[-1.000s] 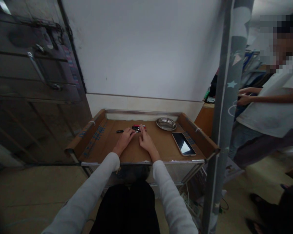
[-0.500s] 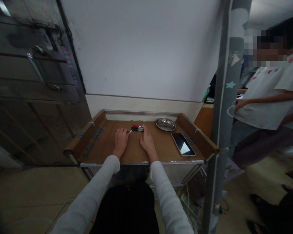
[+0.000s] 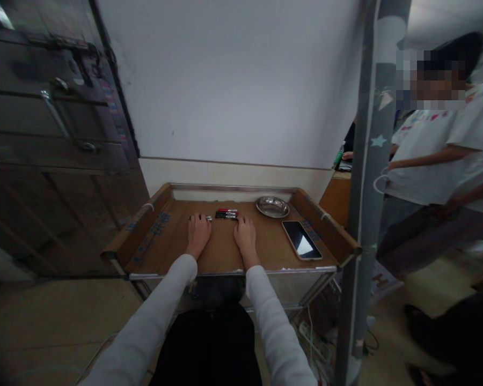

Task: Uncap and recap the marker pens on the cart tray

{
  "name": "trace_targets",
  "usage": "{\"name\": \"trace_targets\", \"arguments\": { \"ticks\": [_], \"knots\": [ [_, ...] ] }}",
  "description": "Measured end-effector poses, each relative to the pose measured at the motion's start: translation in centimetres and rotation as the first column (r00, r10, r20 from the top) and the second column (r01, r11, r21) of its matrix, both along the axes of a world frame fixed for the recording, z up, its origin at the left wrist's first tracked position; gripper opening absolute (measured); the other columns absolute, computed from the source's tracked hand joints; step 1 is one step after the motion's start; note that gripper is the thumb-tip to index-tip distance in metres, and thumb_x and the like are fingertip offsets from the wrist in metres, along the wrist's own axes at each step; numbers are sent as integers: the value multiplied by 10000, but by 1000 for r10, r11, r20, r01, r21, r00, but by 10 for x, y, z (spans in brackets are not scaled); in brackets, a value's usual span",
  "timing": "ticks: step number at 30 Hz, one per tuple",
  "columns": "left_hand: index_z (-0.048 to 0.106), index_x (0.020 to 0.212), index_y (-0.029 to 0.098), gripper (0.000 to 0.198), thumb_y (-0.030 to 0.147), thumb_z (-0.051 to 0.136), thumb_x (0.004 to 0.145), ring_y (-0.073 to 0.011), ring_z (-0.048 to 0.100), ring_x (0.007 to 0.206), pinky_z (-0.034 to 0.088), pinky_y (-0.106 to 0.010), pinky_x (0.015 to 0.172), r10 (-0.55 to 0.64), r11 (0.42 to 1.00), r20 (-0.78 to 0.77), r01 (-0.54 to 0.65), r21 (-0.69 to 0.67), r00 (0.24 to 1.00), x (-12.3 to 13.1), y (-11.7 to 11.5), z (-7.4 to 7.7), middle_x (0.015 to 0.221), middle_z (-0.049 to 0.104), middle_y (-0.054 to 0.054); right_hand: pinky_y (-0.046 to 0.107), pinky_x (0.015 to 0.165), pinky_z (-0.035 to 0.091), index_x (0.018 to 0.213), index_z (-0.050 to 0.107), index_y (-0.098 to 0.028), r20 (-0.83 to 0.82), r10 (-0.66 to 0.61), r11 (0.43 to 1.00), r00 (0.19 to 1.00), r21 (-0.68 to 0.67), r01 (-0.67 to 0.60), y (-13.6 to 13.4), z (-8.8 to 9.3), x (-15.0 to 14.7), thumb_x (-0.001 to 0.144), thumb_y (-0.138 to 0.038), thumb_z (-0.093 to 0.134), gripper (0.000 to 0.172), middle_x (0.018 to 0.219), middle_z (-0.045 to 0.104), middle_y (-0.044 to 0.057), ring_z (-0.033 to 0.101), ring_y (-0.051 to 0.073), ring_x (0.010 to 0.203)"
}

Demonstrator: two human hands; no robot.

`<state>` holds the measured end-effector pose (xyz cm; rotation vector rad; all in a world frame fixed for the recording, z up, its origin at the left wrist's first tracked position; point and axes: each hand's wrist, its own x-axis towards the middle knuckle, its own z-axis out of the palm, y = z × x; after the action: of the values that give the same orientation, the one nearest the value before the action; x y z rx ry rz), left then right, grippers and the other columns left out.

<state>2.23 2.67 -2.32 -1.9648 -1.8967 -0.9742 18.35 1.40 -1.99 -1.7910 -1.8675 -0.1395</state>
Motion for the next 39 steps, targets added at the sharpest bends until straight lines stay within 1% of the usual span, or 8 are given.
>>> {"name": "trace_targets", "arguments": {
  "ticks": [6,10,13,19,26,31,35,39],
  "knots": [
    [526,970,90,184,124,404,837,-276,480,979,419,-409,824,-6,1000,0,6,-30,1000,1,3,5,1056,523,-190,318,863,366,1030,588,-150,88,-42,999,995,-20,44,-1,7,-1,874,-196,419,235,1031,585,127,493,217,998],
    [542,983,103,223,84,371,841,-260,494,955,410,-401,858,-193,980,-80,188,-58,978,8,4,8,996,545,-156,318,845,361,996,597,-142,116,-51,999,992,-6,52,1,9,-2,886,-211,422,218,1017,589,121,495,221,986],
    [556,955,133,213,86,380,844,-248,503,941,408,-407,870,-297,954,-75,293,-61,952,14,6,10,972,555,-132,318,837,360,992,596,-144,128,-33,999,991,-2,34,5,9,-3,892,-214,419,215,1018,594,120,500,218,979],
    [560,889,145,124,155,440,860,-245,503,935,407,-414,866,-289,956,-63,284,-75,955,19,14,8,932,562,-115,327,845,362,983,605,-164,145,1,1000,989,-20,1,13,10,-6,899,-233,424,211,1026,606,110,508,221,992],
    [555,842,153,146,148,414,882,-229,528,915,413,-399,860,-369,926,-7,367,-91,929,21,24,2,901,581,-102,324,864,371,978,616,-176,121,102,995,987,-12,-102,17,8,-6,898,-247,448,199,1039,618,103,523,218,999],
    [549,871,153,131,130,420,882,-211,540,959,425,-374,877,-465,876,30,465,-130,885,21,26,1,958,595,-94,306,863,389,965,617,-161,48,179,984,983,-31,-178,15,10,-6,885,-184,459,178,1029,638,102,548,203,972],
    [532,917,169,152,106,398,881,-183,555,953,447,-347,860,-507,849,111,517,-109,855,21,25,2,966,600,-72,308,866,404,983,621,-166,-18,258,966,966,-2,-258,15,10,-6,876,-150,453,200,1028,641,94,556,194,976],
    [526,1007,167,167,149,415,882,-192,550,991,438,-368,891,-500,859,97,507,-71,861,22,22,4,1029,595,-86,305,867,397,971,635,-178,-3,206,978,978,-4,-206,12,10,-6,874,-155,462,199,1029,635,97,552,195,986]
  ]
}}
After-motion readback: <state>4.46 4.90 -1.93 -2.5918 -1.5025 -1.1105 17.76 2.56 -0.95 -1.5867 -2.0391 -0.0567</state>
